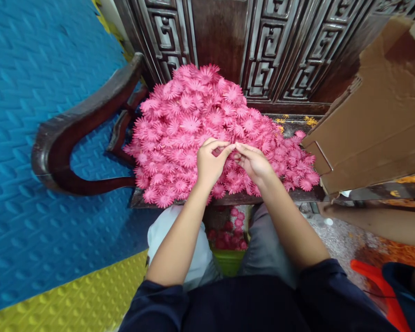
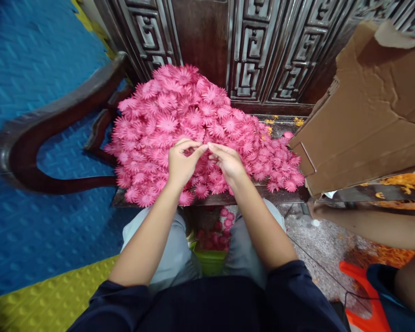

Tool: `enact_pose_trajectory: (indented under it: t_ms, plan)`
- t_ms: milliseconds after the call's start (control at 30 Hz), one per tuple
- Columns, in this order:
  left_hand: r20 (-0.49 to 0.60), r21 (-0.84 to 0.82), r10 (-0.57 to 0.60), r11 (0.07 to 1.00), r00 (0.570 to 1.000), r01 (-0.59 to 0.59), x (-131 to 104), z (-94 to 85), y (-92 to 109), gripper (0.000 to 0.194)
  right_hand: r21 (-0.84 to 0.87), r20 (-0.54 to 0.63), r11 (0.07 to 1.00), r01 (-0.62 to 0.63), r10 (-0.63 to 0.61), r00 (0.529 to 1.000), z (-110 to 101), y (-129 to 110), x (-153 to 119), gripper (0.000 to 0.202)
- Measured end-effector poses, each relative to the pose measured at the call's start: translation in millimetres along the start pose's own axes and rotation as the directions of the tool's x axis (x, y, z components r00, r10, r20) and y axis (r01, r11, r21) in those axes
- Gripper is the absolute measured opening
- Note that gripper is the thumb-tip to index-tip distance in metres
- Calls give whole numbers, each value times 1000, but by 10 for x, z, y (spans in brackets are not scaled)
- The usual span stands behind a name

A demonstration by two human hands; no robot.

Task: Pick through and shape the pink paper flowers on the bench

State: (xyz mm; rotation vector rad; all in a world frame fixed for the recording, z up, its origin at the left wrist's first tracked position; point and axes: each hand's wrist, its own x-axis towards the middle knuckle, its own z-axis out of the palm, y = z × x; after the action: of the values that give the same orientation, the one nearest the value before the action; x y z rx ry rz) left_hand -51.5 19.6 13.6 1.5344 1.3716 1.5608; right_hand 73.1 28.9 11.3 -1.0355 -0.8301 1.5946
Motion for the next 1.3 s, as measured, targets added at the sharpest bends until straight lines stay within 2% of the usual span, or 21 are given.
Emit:
enact_pose_trajectory:
  t_ms: [100,200,333,433,567,633,700,767,833,867,900,1000,1067,1167,1233,1300]
  plan:
    - [14,-28,-36,999,999,36,4,-9,2,7,34,22,999,-33,32,999,10,4,4,26]
    - [-21,-46,-64,997,998,63,9,-5,3,10,25,17,1000,-15,15,1000,22,0,20,31]
    - [-23,-89,-81,993,996,78,24,14,13,13,-7,-38,1000,20,-20,999,10,-17,43,34]
    - [61,-216,-162,961,985,172,16,40,21,14,-12,-57,999,41,-42,998,-9,-21,47,34]
    - [209,-359,-273,872,939,334,-19,64,35,18,-33,-25,998,57,-58,998,-78,-10,74,34]
    - [216,-371,-296,856,930,359,-21,48,38,17,-27,-47,997,69,-71,996,-158,-21,117,31]
    - [105,-331,-283,894,953,302,7,2,22,15,1,-111,995,99,-98,989,-257,-53,166,28]
    - [-165,-185,-217,965,962,186,68,-67,-24,16,8,-173,988,152,-148,974,-339,-92,201,28]
    - [-414,38,-99,991,905,126,147,-139,-93,14,-31,-188,981,191,-193,963,-369,-114,207,30]
    - [-466,130,-56,983,883,132,183,-168,-128,11,-54,-182,980,192,-199,963,-361,-113,200,32]
    - [-477,196,-35,970,878,145,210,-189,-157,8,-67,-173,981,180,-189,967,-339,-104,188,33]
    - [-419,266,-12,954,908,135,203,-185,-171,19,-15,-146,993,113,-114,983,-224,-45,139,31]
    - [-357,254,41,966,933,55,129,-133,-115,16,34,-122,996,83,-78,989,-144,-8,108,30]
    - [-172,161,86,985,981,-58,-5,-21,0,8,68,-71,996,58,-53,996,-59,4,68,30]
    - [-68,79,60,995,996,-55,-53,44,45,8,92,-39,995,44,-40,998,-28,-18,44,31]
    - [-32,16,24,1000,999,-23,-58,84,51,6,102,-11,995,21,-20,1000,-14,-51,25,31]
